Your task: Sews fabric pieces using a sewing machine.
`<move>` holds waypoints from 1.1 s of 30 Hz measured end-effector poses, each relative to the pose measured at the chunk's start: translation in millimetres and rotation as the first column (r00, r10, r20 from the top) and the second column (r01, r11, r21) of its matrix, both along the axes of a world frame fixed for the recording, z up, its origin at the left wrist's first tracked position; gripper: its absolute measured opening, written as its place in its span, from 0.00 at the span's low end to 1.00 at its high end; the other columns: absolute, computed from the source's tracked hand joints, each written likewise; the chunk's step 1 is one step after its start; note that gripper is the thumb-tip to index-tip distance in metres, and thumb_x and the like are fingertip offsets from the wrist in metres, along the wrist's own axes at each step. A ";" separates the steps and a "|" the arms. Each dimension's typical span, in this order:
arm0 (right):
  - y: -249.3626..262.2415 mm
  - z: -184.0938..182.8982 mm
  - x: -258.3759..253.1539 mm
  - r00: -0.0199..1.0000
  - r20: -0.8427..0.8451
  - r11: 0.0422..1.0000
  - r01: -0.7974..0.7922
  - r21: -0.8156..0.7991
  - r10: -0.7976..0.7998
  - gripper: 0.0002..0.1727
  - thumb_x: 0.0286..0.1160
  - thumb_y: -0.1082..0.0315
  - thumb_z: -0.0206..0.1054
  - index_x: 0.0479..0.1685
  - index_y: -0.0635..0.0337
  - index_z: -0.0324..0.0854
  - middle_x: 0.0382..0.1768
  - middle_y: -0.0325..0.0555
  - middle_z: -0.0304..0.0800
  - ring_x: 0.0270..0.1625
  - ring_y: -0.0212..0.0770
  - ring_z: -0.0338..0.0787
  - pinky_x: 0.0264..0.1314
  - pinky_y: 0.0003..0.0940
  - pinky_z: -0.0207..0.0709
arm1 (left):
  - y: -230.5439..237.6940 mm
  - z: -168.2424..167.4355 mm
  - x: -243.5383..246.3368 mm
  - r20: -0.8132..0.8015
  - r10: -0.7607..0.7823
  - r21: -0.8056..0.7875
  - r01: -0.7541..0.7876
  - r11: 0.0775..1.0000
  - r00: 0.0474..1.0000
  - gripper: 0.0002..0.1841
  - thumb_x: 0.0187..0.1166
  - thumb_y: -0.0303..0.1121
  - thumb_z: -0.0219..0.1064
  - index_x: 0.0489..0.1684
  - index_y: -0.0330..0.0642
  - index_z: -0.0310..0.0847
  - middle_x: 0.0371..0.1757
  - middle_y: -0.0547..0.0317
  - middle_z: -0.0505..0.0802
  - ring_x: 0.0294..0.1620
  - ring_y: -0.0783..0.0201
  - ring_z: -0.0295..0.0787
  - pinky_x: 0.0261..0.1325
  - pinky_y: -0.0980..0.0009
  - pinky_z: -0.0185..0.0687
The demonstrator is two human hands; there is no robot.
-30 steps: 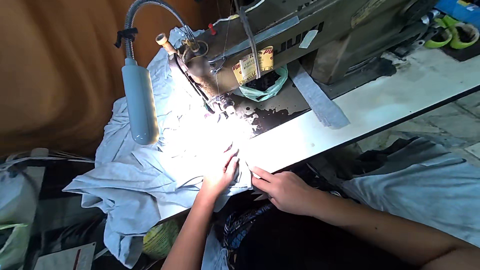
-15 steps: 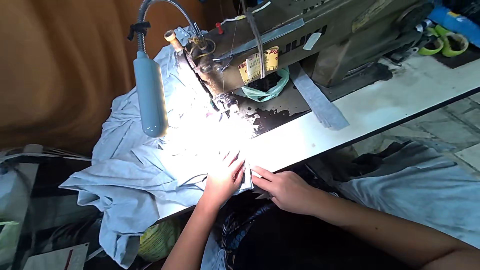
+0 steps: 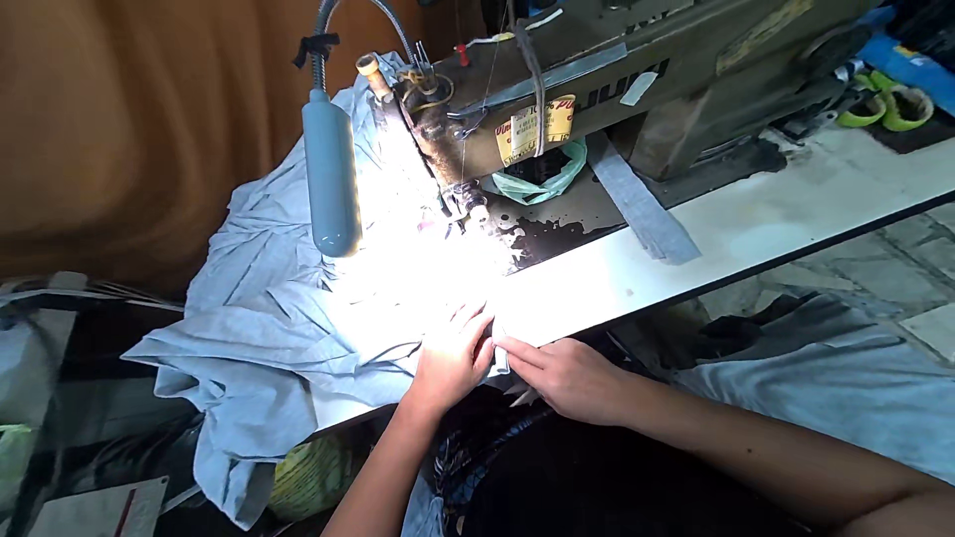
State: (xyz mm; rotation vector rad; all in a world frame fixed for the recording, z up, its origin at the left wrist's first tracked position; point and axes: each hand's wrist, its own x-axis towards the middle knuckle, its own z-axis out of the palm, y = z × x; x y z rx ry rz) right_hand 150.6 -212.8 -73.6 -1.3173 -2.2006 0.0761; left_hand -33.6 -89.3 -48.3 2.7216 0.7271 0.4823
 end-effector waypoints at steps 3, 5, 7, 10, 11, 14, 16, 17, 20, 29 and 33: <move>4.0 7.6 2.2 0.996 -0.086 0.998 -0.039 -0.040 0.035 0.10 0.70 0.75 0.62 0.43 0.68 0.88 0.61 0.55 0.93 0.27 0.47 0.92 0.25 0.40 0.83 | -0.3 4.3 -0.1 -0.014 -0.029 -0.010 0.029 1.000 0.999 0.21 0.74 0.34 0.59 0.59 0.36 0.91 0.67 0.44 0.91 0.68 0.43 0.89 0.68 0.43 0.80; 6.1 19.3 1.6 0.978 -0.206 0.996 -0.049 -0.073 0.033 0.12 0.63 0.77 0.66 0.46 0.70 0.88 0.60 0.57 0.92 0.35 0.50 0.95 0.30 0.43 0.86 | -0.3 8.8 3.3 -0.025 -0.039 -0.002 0.039 0.999 0.999 0.21 0.70 0.35 0.63 0.57 0.34 0.91 0.63 0.42 0.93 0.61 0.43 0.92 0.60 0.44 0.85; 9.2 31.4 0.7 0.963 -0.269 0.994 -0.052 -0.097 0.024 0.17 0.59 0.79 0.68 0.50 0.70 0.88 0.61 0.58 0.91 0.40 0.51 0.96 0.34 0.44 0.88 | 0.9 9.4 8.1 -0.013 -0.040 0.013 0.040 0.999 0.999 0.19 0.67 0.36 0.68 0.50 0.32 0.91 0.58 0.41 0.94 0.53 0.44 0.95 0.53 0.46 0.88; 13.7 35.5 1.5 0.978 -0.208 0.982 -0.047 -0.183 0.008 0.19 0.60 0.79 0.68 0.54 0.68 0.88 0.61 0.57 0.91 0.43 0.52 0.96 0.37 0.47 0.88 | 3.3 3.5 13.3 0.029 -0.029 0.055 0.028 0.998 0.999 0.12 0.66 0.30 0.70 0.41 0.32 0.92 0.52 0.43 0.96 0.46 0.48 0.96 0.48 0.50 0.90; 13.4 35.8 1.7 0.987 -0.162 0.967 -0.041 -0.252 0.000 0.20 0.61 0.79 0.68 0.56 0.68 0.88 0.64 0.58 0.90 0.42 0.54 0.95 0.37 0.50 0.87 | 3.2 1.6 13.6 0.047 -0.018 0.056 0.015 0.998 0.999 0.11 0.67 0.28 0.68 0.40 0.32 0.93 0.51 0.44 0.96 0.45 0.49 0.97 0.48 0.51 0.90; 9.0 27.9 -0.8 0.999 -0.054 0.955 -0.007 -0.297 -0.010 0.14 0.62 0.78 0.69 0.49 0.67 0.87 0.68 0.61 0.87 0.34 0.56 0.95 0.30 0.50 0.85 | 1.1 -0.5 11.6 0.097 0.009 0.036 -0.013 0.999 0.995 0.12 0.71 0.26 0.64 0.41 0.33 0.94 0.51 0.46 0.97 0.48 0.51 0.97 0.52 0.53 0.90; 5.6 25.2 -2.1 0.999 -0.041 0.962 -0.005 -0.272 -0.007 0.15 0.62 0.77 0.69 0.50 0.67 0.87 0.68 0.61 0.88 0.32 0.55 0.94 0.28 0.48 0.84 | -2.0 -0.3 11.0 0.096 0.012 0.061 -0.018 0.998 0.995 0.12 0.70 0.26 0.65 0.42 0.33 0.94 0.52 0.46 0.97 0.50 0.51 0.97 0.54 0.54 0.90; 4.9 24.6 -1.7 0.999 -0.051 0.965 -0.008 -0.260 -0.005 0.13 0.62 0.77 0.69 0.47 0.67 0.87 0.66 0.60 0.89 0.31 0.54 0.94 0.27 0.47 0.84 | -2.8 -1.6 11.3 0.095 0.007 0.087 -0.016 0.996 0.995 0.12 0.68 0.26 0.66 0.42 0.34 0.95 0.52 0.47 0.97 0.50 0.51 0.97 0.53 0.55 0.90; 8.2 32.8 8.1 0.985 -0.147 0.946 0.035 -0.323 -0.087 0.10 0.65 0.76 0.69 0.44 0.66 0.88 0.51 0.57 0.92 0.36 0.55 0.94 0.33 0.53 0.86 | -2.7 -3.9 11.1 0.097 -0.008 0.124 -0.005 0.992 0.995 0.12 0.66 0.27 0.66 0.41 0.34 0.94 0.51 0.48 0.97 0.47 0.54 0.97 0.50 0.57 0.91; 48.3 42.5 42.9 0.965 0.090 0.874 0.263 -0.410 -0.248 0.15 0.80 0.62 0.65 0.56 0.60 0.89 0.48 0.57 0.88 0.48 0.57 0.90 0.47 0.53 0.83 | -1.1 -3.8 13.1 0.095 -0.020 0.156 0.005 0.988 0.995 0.10 0.66 0.24 0.65 0.35 0.34 0.94 0.51 0.47 0.97 0.50 0.53 0.97 0.53 0.59 0.90; 56.2 34.4 44.1 0.985 0.046 0.933 0.175 -0.314 -0.169 0.13 0.77 0.64 0.67 0.52 0.62 0.89 0.47 0.56 0.90 0.47 0.56 0.92 0.45 0.52 0.84 | 3.0 7.9 14.1 0.047 0.049 -0.115 -0.043 0.992 0.998 0.12 0.75 0.26 0.61 0.42 0.30 0.92 0.49 0.45 0.97 0.47 0.51 0.96 0.53 0.55 0.89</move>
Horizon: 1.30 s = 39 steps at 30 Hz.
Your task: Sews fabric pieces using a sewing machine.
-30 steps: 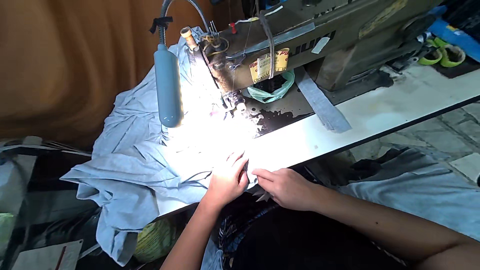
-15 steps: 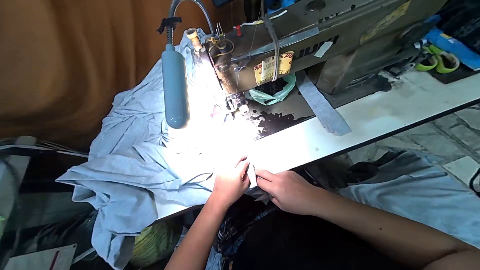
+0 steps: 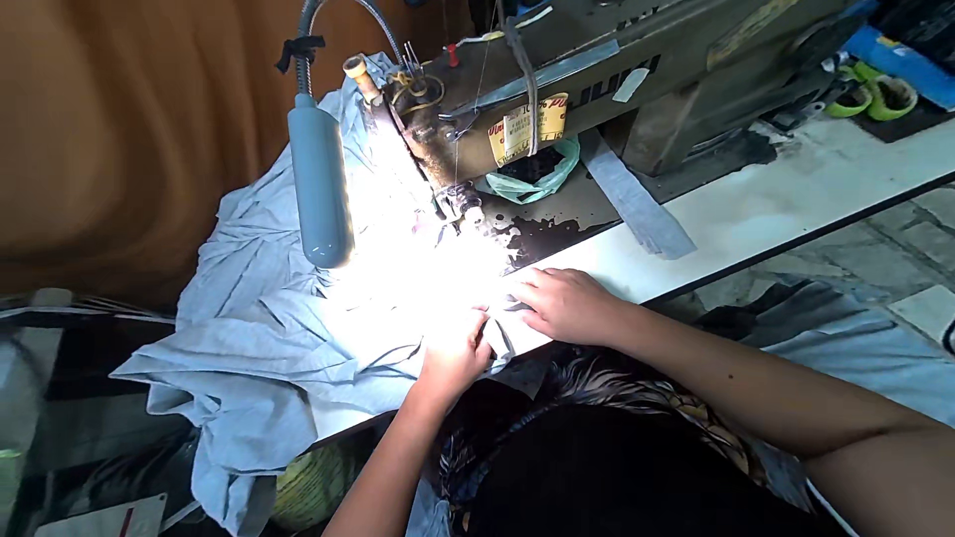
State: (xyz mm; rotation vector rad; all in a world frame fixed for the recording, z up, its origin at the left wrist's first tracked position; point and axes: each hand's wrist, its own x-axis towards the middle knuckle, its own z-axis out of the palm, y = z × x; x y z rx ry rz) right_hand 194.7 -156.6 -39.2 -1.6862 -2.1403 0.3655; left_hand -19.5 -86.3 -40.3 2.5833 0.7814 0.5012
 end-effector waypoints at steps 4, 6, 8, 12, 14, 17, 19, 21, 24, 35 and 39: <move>8.6 -6.4 0.6 0.998 0.014 0.985 -0.066 0.159 0.064 0.11 0.74 0.63 0.70 0.43 0.62 0.89 0.41 0.54 0.91 0.45 0.56 0.93 0.42 0.53 0.84 | 9.0 19.4 4.7 -0.053 0.084 -0.311 -0.096 0.946 0.995 0.15 0.84 0.31 0.55 0.50 0.32 0.88 0.41 0.49 0.93 0.43 0.63 0.90 0.51 0.64 0.83; 13.2 -5.3 0.1 0.996 0.022 0.981 -0.090 0.173 0.088 0.11 0.74 0.63 0.69 0.43 0.61 0.90 0.36 0.52 0.89 0.43 0.55 0.90 0.40 0.51 0.82 | 12.6 22.2 7.0 -0.066 0.082 -0.332 -0.099 0.938 0.994 0.15 0.85 0.30 0.54 0.50 0.32 0.87 0.40 0.50 0.92 0.42 0.65 0.88 0.50 0.66 0.82; 17.1 -4.8 -1.5 0.993 0.008 0.979 -0.114 0.167 0.114 0.11 0.77 0.62 0.67 0.43 0.61 0.90 0.35 0.51 0.88 0.42 0.54 0.90 0.41 0.49 0.81 | 14.6 20.7 8.6 -0.054 0.077 -0.307 -0.090 0.947 0.996 0.15 0.85 0.29 0.53 0.49 0.30 0.86 0.38 0.49 0.91 0.41 0.64 0.88 0.51 0.66 0.82; 22.8 -10.9 -9.2 0.990 -0.032 0.958 -0.123 0.260 0.136 0.15 0.75 0.63 0.66 0.53 0.59 0.91 0.37 0.50 0.91 0.42 0.51 0.91 0.40 0.46 0.82 | 17.0 16.9 10.3 -0.052 0.080 -0.228 -0.090 0.969 0.995 0.15 0.85 0.31 0.54 0.45 0.32 0.87 0.34 0.51 0.91 0.38 0.65 0.88 0.47 0.67 0.83; 24.2 -13.1 -12.2 0.990 -0.037 0.950 -0.119 0.288 0.135 0.17 0.74 0.64 0.66 0.57 0.59 0.91 0.40 0.51 0.92 0.44 0.51 0.92 0.41 0.46 0.83 | 16.4 19.9 10.7 -0.072 0.077 -0.240 -0.092 0.966 0.994 0.15 0.86 0.30 0.54 0.46 0.30 0.87 0.36 0.48 0.91 0.41 0.61 0.89 0.50 0.63 0.83; 26.1 -12.9 -15.1 0.989 -0.049 0.942 -0.115 0.316 0.137 0.16 0.71 0.66 0.65 0.53 0.60 0.91 0.38 0.51 0.93 0.41 0.51 0.92 0.38 0.46 0.83 | 17.0 18.0 10.5 -0.054 0.057 -0.212 -0.067 0.975 0.997 0.14 0.85 0.30 0.54 0.42 0.31 0.86 0.33 0.50 0.90 0.38 0.62 0.88 0.47 0.64 0.83; 26.7 -13.1 -16.7 0.988 -0.062 0.940 -0.117 0.319 0.143 0.15 0.71 0.67 0.65 0.51 0.61 0.92 0.38 0.51 0.93 0.41 0.51 0.93 0.39 0.46 0.83 | 16.8 17.1 10.7 -0.042 0.056 -0.198 -0.063 0.978 0.998 0.15 0.85 0.30 0.54 0.42 0.30 0.87 0.33 0.49 0.91 0.38 0.62 0.89 0.47 0.64 0.84; 27.5 -16.9 -17.7 0.986 -0.073 0.932 -0.115 0.342 0.149 0.14 0.72 0.67 0.63 0.47 0.61 0.93 0.36 0.50 0.94 0.40 0.50 0.94 0.39 0.46 0.84 | 16.4 17.4 11.0 -0.040 0.065 -0.209 -0.072 0.975 0.997 0.14 0.85 0.29 0.54 0.43 0.30 0.87 0.34 0.48 0.91 0.39 0.61 0.89 0.49 0.63 0.84; 23.1 -20.8 -10.1 0.990 -0.060 0.947 -0.106 0.303 0.130 0.13 0.78 0.65 0.62 0.40 0.60 0.93 0.32 0.48 0.94 0.39 0.47 0.94 0.41 0.45 0.85 | 14.7 20.4 10.6 -0.064 0.094 -0.265 -0.107 0.958 0.994 0.14 0.87 0.29 0.53 0.46 0.31 0.86 0.37 0.49 0.91 0.41 0.62 0.88 0.51 0.64 0.83; 2.4 -20.9 -38.4 0.915 -0.361 0.931 -0.044 0.363 0.183 0.11 0.64 0.75 0.68 0.44 0.63 0.92 0.36 0.53 0.95 0.39 0.50 0.95 0.39 0.49 0.86 | 6.1 29.6 11.5 -0.265 0.071 -0.332 -0.160 0.930 0.962 0.13 0.82 0.30 0.63 0.55 0.33 0.88 0.48 0.42 0.94 0.54 0.48 0.92 0.63 0.47 0.81; -24.9 -12.4 -33.0 0.908 -0.370 0.963 -0.109 0.247 0.198 0.08 0.66 0.75 0.66 0.41 0.66 0.89 0.35 0.54 0.92 0.38 0.50 0.93 0.40 0.47 0.86 | 3.5 3.2 3.1 -0.032 0.011 -0.112 -0.015 0.994 0.999 0.14 0.83 0.32 0.61 0.44 0.33 0.93 0.48 0.45 0.96 0.50 0.51 0.95 0.56 0.52 0.87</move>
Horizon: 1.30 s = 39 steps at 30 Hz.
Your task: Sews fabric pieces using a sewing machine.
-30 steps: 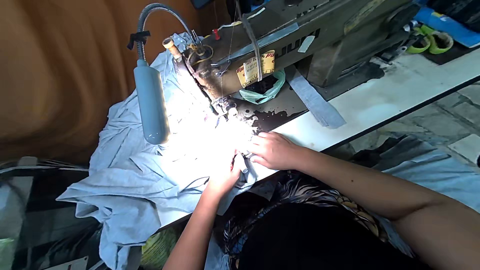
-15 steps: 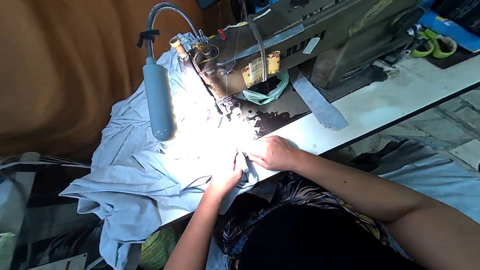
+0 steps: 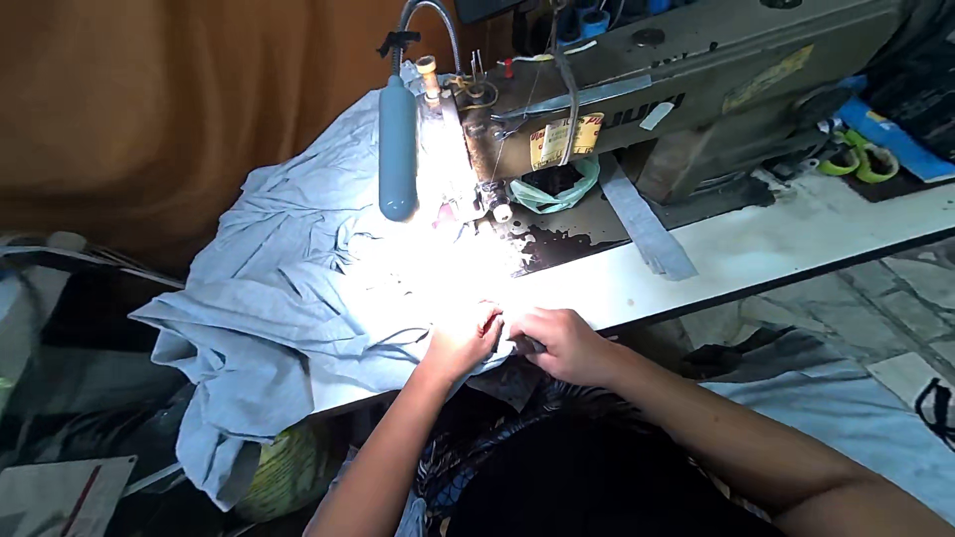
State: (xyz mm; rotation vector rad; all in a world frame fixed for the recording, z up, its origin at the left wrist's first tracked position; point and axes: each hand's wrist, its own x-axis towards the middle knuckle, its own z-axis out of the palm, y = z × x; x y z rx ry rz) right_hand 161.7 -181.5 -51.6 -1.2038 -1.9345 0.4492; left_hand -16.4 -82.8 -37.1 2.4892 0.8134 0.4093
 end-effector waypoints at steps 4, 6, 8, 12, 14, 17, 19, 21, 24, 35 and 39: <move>-27.1 4.9 9.0 0.989 0.096 0.986 -0.101 -0.130 0.114 0.20 0.64 0.65 0.67 0.54 0.64 0.89 0.39 0.52 0.94 0.38 0.49 0.94 0.37 0.49 0.85 | 0.2 -9.1 -3.6 0.059 0.019 0.032 -0.021 0.999 0.998 0.16 0.84 0.35 0.60 0.48 0.38 0.94 0.56 0.45 0.93 0.55 0.51 0.92 0.58 0.52 0.85; -27.8 14.0 17.6 0.994 0.108 0.983 -0.007 -0.182 0.027 0.25 0.69 0.58 0.66 0.61 0.64 0.86 0.42 0.54 0.94 0.39 0.50 0.94 0.40 0.53 0.85 | -0.7 -8.1 -3.3 0.049 0.042 0.029 -0.043 0.999 0.998 0.16 0.84 0.35 0.59 0.48 0.37 0.93 0.50 0.46 0.95 0.50 0.50 0.94 0.54 0.49 0.87; -17.8 20.4 30.3 0.980 0.151 0.976 0.154 -0.156 -0.130 0.23 0.73 0.59 0.63 0.59 0.67 0.84 0.39 0.57 0.93 0.37 0.54 0.92 0.38 0.56 0.84 | -1.8 -6.8 -3.0 0.042 0.061 0.009 -0.062 0.998 0.997 0.16 0.84 0.34 0.58 0.48 0.35 0.93 0.42 0.45 0.96 0.45 0.48 0.95 0.50 0.46 0.87; 21.5 11.9 59.7 0.836 0.382 0.886 0.456 -0.085 -0.393 0.18 0.75 0.69 0.63 0.61 0.67 0.84 0.52 0.65 0.89 0.49 0.66 0.91 0.46 0.65 0.81 | -1.9 -8.2 -3.3 0.055 0.025 0.042 -0.028 0.999 0.998 0.16 0.83 0.32 0.58 0.46 0.32 0.93 0.56 0.44 0.96 0.56 0.48 0.95 0.58 0.47 0.87; 32.9 8.5 66.0 0.770 0.487 0.862 0.502 -0.063 -0.413 0.18 0.75 0.69 0.66 0.62 0.64 0.86 0.55 0.67 0.87 0.60 0.70 0.85 0.58 0.68 0.75 | -1.9 -10.0 -3.2 0.066 0.018 0.073 -0.023 0.997 0.998 0.16 0.82 0.32 0.58 0.45 0.33 0.93 0.55 0.45 0.96 0.54 0.49 0.95 0.56 0.48 0.88; 26.9 0.5 52.7 0.832 0.400 0.920 0.382 0.089 -0.384 0.14 0.69 0.68 0.67 0.50 0.64 0.91 0.54 0.64 0.88 0.63 0.68 0.84 0.62 0.69 0.73 | -2.8 -10.5 -3.9 0.077 0.018 0.085 -0.024 0.996 0.997 0.16 0.82 0.31 0.58 0.45 0.33 0.93 0.55 0.45 0.96 0.54 0.48 0.96 0.56 0.48 0.88; 16.9 -6.3 30.8 0.908 0.319 0.961 0.238 0.137 -0.271 0.12 0.73 0.65 0.64 0.41 0.62 0.93 0.50 0.59 0.92 0.61 0.64 0.88 0.63 0.67 0.76 | -3.0 -12.8 -4.1 0.097 0.016 0.111 -0.027 0.994 0.995 0.16 0.82 0.31 0.58 0.44 0.33 0.93 0.53 0.45 0.96 0.53 0.48 0.96 0.54 0.48 0.89; 12.5 -13.1 11.4 0.934 0.299 0.973 0.145 0.177 -0.194 0.16 0.79 0.62 0.59 0.48 0.55 0.94 0.47 0.52 0.94 0.57 0.57 0.91 0.60 0.62 0.78 | -2.8 -13.2 -4.1 0.105 0.004 0.136 -0.019 0.990 0.994 0.15 0.81 0.31 0.58 0.43 0.33 0.93 0.51 0.45 0.97 0.51 0.48 0.96 0.52 0.49 0.89; 12.7 -17.8 1.7 0.924 0.340 0.976 0.122 0.179 -0.178 0.16 0.75 0.65 0.59 0.50 0.54 0.93 0.46 0.51 0.93 0.53 0.56 0.91 0.56 0.60 0.80 | 0.6 -11.3 -4.7 0.079 -0.043 0.198 0.027 0.980 0.996 0.15 0.81 0.31 0.59 0.41 0.34 0.93 0.50 0.46 0.97 0.49 0.49 0.97 0.49 0.49 0.90; 7.5 -17.7 0.1 0.908 0.381 0.976 0.107 0.189 -0.173 0.15 0.73 0.66 0.58 0.41 0.57 0.92 0.59 0.49 0.94 0.59 0.56 0.91 0.55 0.58 0.80 | -0.3 -9.8 -10.9 -0.026 -0.093 0.315 0.097 0.944 0.995 0.17 0.80 0.33 0.58 0.50 0.36 0.93 0.59 0.43 0.95 0.54 0.44 0.96 0.51 0.45 0.89; 9.0 -16.8 -1.3 0.902 0.399 0.975 0.083 0.207 -0.162 0.14 0.73 0.66 0.57 0.36 0.58 0.90 0.59 0.46 0.95 0.59 0.52 0.92 0.55 0.56 0.80 | 1.8 -15.4 -11.6 0.044 -0.102 0.383 0.078 0.921 0.994 0.16 0.78 0.33 0.58 0.45 0.39 0.94 0.55 0.46 0.97 0.49 0.47 0.97 0.47 0.49 0.90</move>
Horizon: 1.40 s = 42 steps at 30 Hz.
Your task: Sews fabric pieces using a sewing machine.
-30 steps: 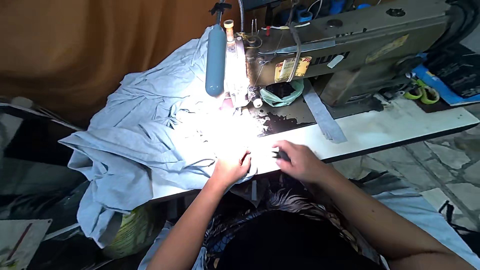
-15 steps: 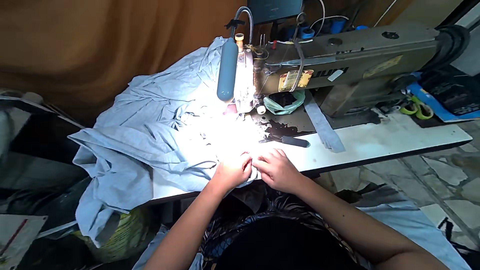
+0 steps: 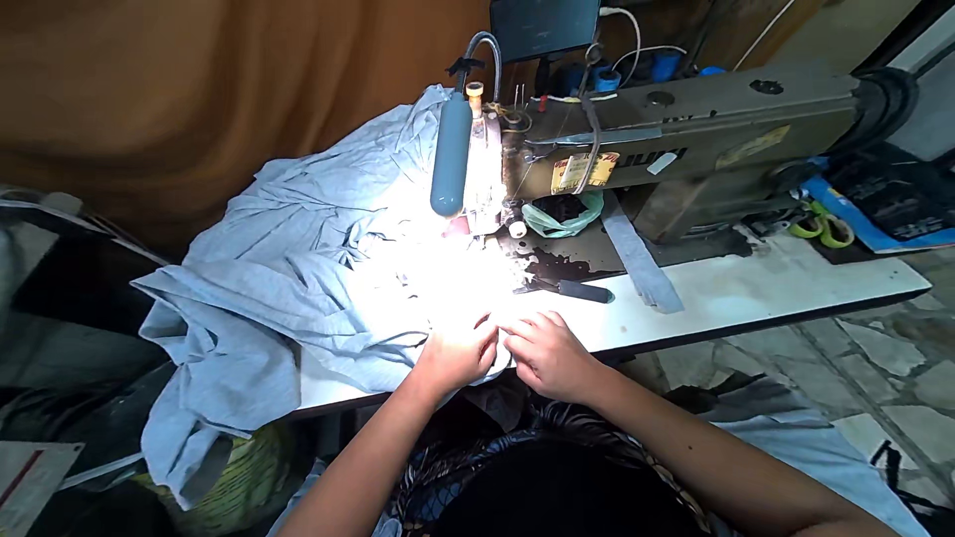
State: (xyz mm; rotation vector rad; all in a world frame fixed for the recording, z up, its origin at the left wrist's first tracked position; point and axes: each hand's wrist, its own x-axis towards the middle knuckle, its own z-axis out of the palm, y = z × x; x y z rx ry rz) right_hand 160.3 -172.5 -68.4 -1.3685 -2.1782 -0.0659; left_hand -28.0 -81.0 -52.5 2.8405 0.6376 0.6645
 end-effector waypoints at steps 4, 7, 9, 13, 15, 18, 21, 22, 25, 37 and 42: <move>-2.4 2.9 0.0 0.998 0.061 1.000 0.002 0.000 -0.002 0.15 0.74 0.64 0.56 0.40 0.57 0.91 0.59 0.46 0.94 0.57 0.52 0.92 0.55 0.55 0.80 | 1.8 -2.5 0.2 0.034 -0.013 0.035 0.012 0.999 0.999 0.15 0.77 0.34 0.58 0.41 0.40 0.94 0.50 0.49 0.98 0.47 0.50 0.98 0.44 0.51 0.91; -3.1 3.5 -0.1 0.996 0.088 1.000 0.006 0.011 -0.007 0.16 0.75 0.63 0.55 0.40 0.56 0.91 0.58 0.45 0.95 0.57 0.51 0.92 0.54 0.54 0.81 | 1.2 -1.5 0.2 0.029 -0.014 0.010 0.013 1.000 0.999 0.15 0.78 0.34 0.58 0.41 0.40 0.94 0.51 0.48 0.97 0.47 0.50 0.98 0.43 0.51 0.91; -3.4 5.3 -0.7 0.995 0.097 1.000 0.014 0.005 -0.014 0.16 0.75 0.63 0.55 0.39 0.55 0.90 0.58 0.44 0.95 0.57 0.51 0.92 0.53 0.53 0.80 | 2.2 -1.9 0.3 0.033 -0.016 0.018 0.016 1.000 0.999 0.15 0.78 0.35 0.58 0.40 0.41 0.94 0.50 0.49 0.97 0.47 0.50 0.98 0.42 0.52 0.91; -4.4 7.0 -2.2 0.995 0.095 0.999 0.028 -0.020 -0.026 0.15 0.75 0.62 0.56 0.41 0.55 0.91 0.57 0.44 0.95 0.57 0.52 0.92 0.55 0.55 0.81 | 4.3 -2.5 -0.3 0.041 -0.029 -0.003 0.030 1.000 0.999 0.15 0.79 0.35 0.59 0.43 0.41 0.94 0.50 0.48 0.97 0.47 0.49 0.97 0.44 0.50 0.91; -4.3 7.8 -3.1 0.995 0.099 0.999 0.035 -0.033 -0.031 0.16 0.76 0.62 0.56 0.42 0.55 0.91 0.56 0.45 0.95 0.57 0.53 0.92 0.54 0.56 0.80 | 6.2 -3.6 0.0 0.054 -0.037 -0.001 0.037 0.999 0.998 0.15 0.78 0.36 0.59 0.42 0.41 0.94 0.50 0.48 0.97 0.47 0.50 0.97 0.44 0.51 0.91; -2.6 7.8 -3.7 0.993 0.110 0.998 0.047 -0.029 -0.044 0.18 0.77 0.62 0.54 0.46 0.55 0.91 0.56 0.44 0.95 0.57 0.52 0.91 0.54 0.56 0.80 | 9.5 -4.0 0.2 0.049 -0.038 -0.003 0.038 0.999 0.998 0.16 0.78 0.37 0.58 0.42 0.41 0.94 0.51 0.48 0.97 0.47 0.50 0.97 0.44 0.51 0.91; 1.1 7.1 -3.6 0.993 0.104 0.998 0.053 -0.024 -0.050 0.19 0.77 0.61 0.54 0.48 0.55 0.92 0.56 0.44 0.95 0.57 0.52 0.92 0.54 0.56 0.80 | 13.4 -3.0 0.9 0.021 -0.032 -0.016 0.033 0.999 0.999 0.16 0.79 0.38 0.58 0.41 0.41 0.93 0.47 0.48 0.96 0.44 0.50 0.96 0.42 0.51 0.90; 2.8 7.1 -3.2 0.993 0.104 0.998 0.054 -0.029 -0.051 0.19 0.78 0.61 0.54 0.48 0.54 0.92 0.56 0.44 0.95 0.57 0.52 0.92 0.54 0.57 0.80 | 15.4 -3.0 1.6 0.018 -0.029 -0.017 0.029 0.999 0.999 0.16 0.79 0.39 0.58 0.40 0.41 0.93 0.46 0.48 0.97 0.42 0.50 0.96 0.40 0.51 0.89; 9.9 8.6 -1.7 0.992 0.109 0.997 0.063 -0.050 -0.057 0.19 0.78 0.61 0.54 0.50 0.54 0.92 0.58 0.43 0.95 0.61 0.52 0.90 0.58 0.58 0.79 | 22.1 1.8 2.6 -0.042 -0.019 -0.080 0.015 0.997 0.999 0.18 0.80 0.39 0.56 0.43 0.40 0.93 0.49 0.46 0.97 0.46 0.48 0.97 0.44 0.47 0.89; 31.3 31.8 31.7 0.976 -0.023 0.968 0.213 -0.135 -0.218 0.18 0.78 0.63 0.59 0.58 0.52 0.92 0.67 0.53 0.88 0.70 0.60 0.86 0.65 0.68 0.74 | 59.5 20.7 20.2 -0.251 0.015 -0.289 -0.090 0.953 0.968 0.19 0.84 0.39 0.58 0.61 0.38 0.89 0.60 0.43 0.92 0.61 0.44 0.90 0.61 0.43 0.82; 9.7 44.6 143.2 0.801 -0.151 0.810 0.586 -0.002 -0.579 0.24 0.82 0.61 0.58 0.68 0.69 0.83 0.74 0.72 0.79 0.77 0.73 0.77 0.77 0.72 0.66 | 75.1 24.0 27.0 -0.333 0.033 -0.279 -0.132 0.951 0.942 0.20 0.84 0.42 0.60 0.67 0.42 0.86 0.64 0.46 0.91 0.64 0.47 0.89 0.65 0.45 0.81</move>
